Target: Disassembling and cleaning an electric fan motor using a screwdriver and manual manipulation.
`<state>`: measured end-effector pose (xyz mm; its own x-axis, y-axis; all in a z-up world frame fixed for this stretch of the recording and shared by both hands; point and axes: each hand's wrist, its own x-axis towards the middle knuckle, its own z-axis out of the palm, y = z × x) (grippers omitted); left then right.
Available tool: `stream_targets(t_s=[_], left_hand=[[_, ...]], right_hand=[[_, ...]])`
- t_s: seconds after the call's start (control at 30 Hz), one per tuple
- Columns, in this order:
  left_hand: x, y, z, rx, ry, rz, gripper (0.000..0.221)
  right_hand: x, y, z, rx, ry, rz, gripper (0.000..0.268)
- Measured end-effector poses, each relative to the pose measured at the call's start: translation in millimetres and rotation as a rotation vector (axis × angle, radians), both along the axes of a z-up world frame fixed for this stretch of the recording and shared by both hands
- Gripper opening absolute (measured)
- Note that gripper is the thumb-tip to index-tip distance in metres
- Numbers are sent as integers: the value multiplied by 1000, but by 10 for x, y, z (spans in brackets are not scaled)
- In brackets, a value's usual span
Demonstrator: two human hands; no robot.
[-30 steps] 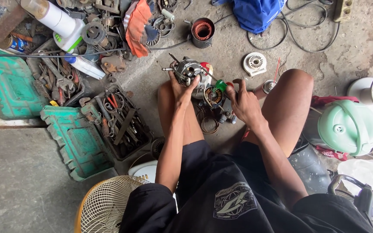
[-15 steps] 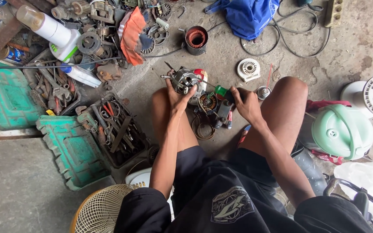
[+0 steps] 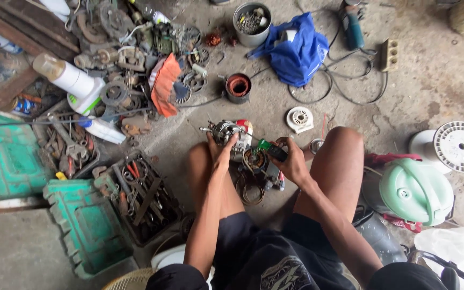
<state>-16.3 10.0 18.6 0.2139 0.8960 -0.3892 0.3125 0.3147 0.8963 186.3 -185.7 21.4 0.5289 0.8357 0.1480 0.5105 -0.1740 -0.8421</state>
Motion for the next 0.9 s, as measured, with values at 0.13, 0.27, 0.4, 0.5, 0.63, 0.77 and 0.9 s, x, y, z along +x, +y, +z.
stream_targets(t_s=[0.13, 0.27, 0.4, 0.5, 0.63, 0.77, 0.9], left_hand=[[-18, 175, -552, -16, 55, 17, 148], [92, 220, -452, 7, 146, -18, 154], [94, 88, -33, -41, -26, 64, 148], [107, 81, 219, -77, -42, 70, 145], [-16, -129, 1182, -118, 10, 26, 134], [-77, 138, 515, -42, 30, -6, 142], [-189, 490, -629, -12, 8, 0, 147]], right_hand=[[-8, -27, 354, -124, -35, -89, 63], [75, 66, 223, -315, -45, -98, 45], [177, 105, 66, -348, 38, 34, 59], [211, 168, -57, -336, -22, 85, 63], [216, 308, -78, -405, -48, 73, 62], [140, 370, 162, -463, -71, 77, 64], [136, 440, -194, -568, -114, 95, 74]])
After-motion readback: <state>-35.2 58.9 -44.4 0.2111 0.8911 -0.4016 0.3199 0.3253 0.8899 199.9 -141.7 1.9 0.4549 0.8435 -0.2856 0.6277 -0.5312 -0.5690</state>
